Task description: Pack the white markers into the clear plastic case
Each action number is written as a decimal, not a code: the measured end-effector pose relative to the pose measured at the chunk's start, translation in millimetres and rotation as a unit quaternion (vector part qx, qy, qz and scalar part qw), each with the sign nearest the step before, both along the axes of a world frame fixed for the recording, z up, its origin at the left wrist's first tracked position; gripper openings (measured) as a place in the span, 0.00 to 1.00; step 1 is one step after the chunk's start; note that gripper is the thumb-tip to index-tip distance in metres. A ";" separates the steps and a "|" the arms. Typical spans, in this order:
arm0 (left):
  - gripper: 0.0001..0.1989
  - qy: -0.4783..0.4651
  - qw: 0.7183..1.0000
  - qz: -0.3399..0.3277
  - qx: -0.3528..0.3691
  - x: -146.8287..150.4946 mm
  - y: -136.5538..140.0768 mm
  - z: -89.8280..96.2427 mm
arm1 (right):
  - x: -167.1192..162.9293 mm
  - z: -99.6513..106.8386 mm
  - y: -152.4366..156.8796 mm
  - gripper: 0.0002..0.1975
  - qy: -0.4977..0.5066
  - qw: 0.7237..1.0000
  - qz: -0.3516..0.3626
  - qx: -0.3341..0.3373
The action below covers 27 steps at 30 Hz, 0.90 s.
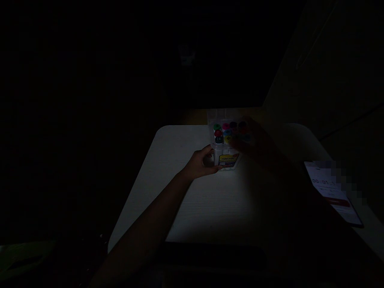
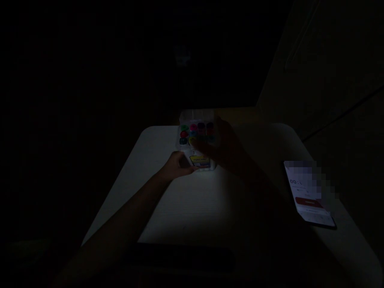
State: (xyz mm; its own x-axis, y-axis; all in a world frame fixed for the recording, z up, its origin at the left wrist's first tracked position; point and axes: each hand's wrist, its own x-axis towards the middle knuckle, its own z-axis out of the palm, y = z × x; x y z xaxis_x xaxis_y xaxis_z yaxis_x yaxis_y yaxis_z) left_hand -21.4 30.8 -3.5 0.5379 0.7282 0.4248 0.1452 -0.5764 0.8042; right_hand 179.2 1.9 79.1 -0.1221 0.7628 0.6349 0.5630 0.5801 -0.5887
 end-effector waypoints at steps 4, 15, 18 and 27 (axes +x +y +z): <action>0.29 0.008 1.000 0.010 -0.012 -0.5 -0.7 0.0 | 3.2 -2.6 -0.1 0.40 -0.002 0.998 -0.054 -0.036; 0.25 0.008 1.000 0.014 -0.014 2.4 -3.6 7.6 | -4.0 10.6 -18.1 0.34 -0.107 0.988 -0.062 0.089; 0.24 0.028 0.999 0.025 0.002 2.4 -3.0 8.5 | -11.9 18.6 -29.0 0.28 -0.193 0.970 -0.044 0.142; 0.33 0.053 0.998 0.032 0.004 3.4 -3.4 10.1 | -17.6 22.0 -32.0 0.20 -0.215 0.965 -0.039 0.145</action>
State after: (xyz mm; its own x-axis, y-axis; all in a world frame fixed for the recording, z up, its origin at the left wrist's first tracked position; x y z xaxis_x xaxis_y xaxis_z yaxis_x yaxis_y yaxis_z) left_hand -18.1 27.4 6.6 0.5320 0.7595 0.3743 0.2658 -0.5695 0.7778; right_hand 161.6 -30.1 101.2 -0.3715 0.5782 0.7264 0.7672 0.6318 -0.1105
